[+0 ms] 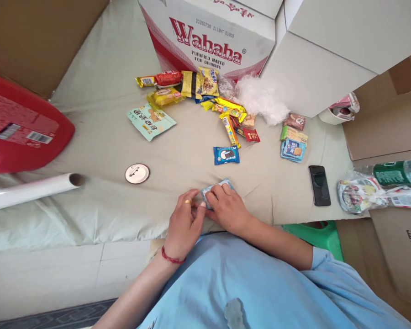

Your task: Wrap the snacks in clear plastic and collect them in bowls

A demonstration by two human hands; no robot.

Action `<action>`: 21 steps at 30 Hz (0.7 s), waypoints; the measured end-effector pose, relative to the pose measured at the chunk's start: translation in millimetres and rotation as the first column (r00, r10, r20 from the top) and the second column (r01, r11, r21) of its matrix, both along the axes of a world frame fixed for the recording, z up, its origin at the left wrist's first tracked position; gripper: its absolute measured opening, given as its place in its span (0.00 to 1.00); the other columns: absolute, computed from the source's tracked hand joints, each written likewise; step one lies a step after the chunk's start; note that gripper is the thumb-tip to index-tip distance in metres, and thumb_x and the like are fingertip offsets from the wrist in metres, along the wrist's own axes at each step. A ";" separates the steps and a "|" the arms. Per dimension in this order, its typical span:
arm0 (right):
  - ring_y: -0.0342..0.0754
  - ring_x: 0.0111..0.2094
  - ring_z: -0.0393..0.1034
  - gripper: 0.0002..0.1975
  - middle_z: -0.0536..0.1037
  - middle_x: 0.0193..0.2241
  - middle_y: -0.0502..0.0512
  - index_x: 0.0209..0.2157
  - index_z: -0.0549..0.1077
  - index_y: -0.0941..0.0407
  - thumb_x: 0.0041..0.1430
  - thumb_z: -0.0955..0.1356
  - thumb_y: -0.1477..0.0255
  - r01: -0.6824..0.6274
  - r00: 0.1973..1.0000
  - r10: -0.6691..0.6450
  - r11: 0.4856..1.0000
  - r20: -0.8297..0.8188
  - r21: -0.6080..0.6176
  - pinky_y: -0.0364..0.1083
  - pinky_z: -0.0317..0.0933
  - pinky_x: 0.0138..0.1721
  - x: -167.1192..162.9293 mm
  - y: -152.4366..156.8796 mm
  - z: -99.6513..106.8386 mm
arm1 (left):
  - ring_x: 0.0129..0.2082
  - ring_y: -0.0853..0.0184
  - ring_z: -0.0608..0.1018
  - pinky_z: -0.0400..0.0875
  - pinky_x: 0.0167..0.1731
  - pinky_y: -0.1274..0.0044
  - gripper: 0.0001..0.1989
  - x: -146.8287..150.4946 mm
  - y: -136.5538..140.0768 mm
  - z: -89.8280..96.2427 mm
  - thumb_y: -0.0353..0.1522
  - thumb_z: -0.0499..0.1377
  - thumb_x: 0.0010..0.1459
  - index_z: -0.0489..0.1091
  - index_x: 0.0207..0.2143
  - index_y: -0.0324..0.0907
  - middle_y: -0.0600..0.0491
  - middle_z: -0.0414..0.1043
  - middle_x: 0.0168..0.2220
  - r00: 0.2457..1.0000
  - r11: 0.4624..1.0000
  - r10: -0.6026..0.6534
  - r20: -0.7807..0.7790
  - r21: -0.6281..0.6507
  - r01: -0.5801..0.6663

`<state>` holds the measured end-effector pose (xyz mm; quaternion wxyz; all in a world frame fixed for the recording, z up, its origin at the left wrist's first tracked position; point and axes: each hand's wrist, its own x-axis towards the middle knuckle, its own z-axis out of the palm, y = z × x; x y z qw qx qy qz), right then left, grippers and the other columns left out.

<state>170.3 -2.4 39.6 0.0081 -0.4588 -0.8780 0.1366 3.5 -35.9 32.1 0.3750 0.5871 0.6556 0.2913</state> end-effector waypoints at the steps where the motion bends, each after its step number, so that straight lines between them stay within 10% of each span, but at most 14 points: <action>1: 0.58 0.47 0.64 0.14 0.75 0.45 0.62 0.49 0.75 0.58 0.70 0.69 0.62 0.008 1.000 -0.008 1.000 -0.002 -0.009 0.54 0.65 0.45 -0.7 1.7 -0.5 | 0.37 0.61 0.83 0.77 0.39 0.67 0.21 3.4 6.2 2.7 0.42 0.54 0.67 0.69 0.56 0.39 0.42 0.79 0.50 0.999 0.997 -0.012 0.035 -0.079 0.015; 8: 0.58 0.47 0.64 0.13 0.75 0.46 0.62 0.49 0.75 0.58 0.68 0.70 0.65 0.057 0.998 -0.059 0.997 -0.032 -0.052 0.54 0.64 0.45 -1.6 -0.1 0.7 | 0.22 0.65 0.73 0.68 0.27 0.75 0.18 16.2 31.2 13.7 0.39 0.55 0.57 0.69 0.48 0.41 0.61 0.69 0.19 0.894 0.916 0.134 0.428 -0.398 0.054; 15: 0.58 0.47 0.64 0.07 0.74 0.44 0.61 0.46 0.74 0.56 0.68 0.69 0.71 0.078 0.997 -0.078 0.997 0.014 -0.025 0.52 0.65 0.45 -5.8 2.0 3.7 | 0.34 0.65 0.78 0.73 0.40 0.73 0.18 0.5 26.8 11.1 0.43 0.60 0.58 0.69 0.46 0.42 0.53 0.77 0.35 0.911 0.956 0.241 0.335 -0.243 -0.164; 21: 0.57 0.48 0.63 0.09 0.73 0.48 0.63 0.48 0.75 0.57 0.68 0.67 0.76 0.040 0.991 -0.052 0.995 -0.127 -0.096 0.54 0.66 0.49 7.4 3.7 3.4 | 0.35 0.62 0.82 0.75 0.43 0.67 0.23 -0.6 30.2 8.3 0.43 0.59 0.58 0.71 0.51 0.39 0.44 0.78 0.47 0.988 0.963 0.032 0.148 -0.269 0.009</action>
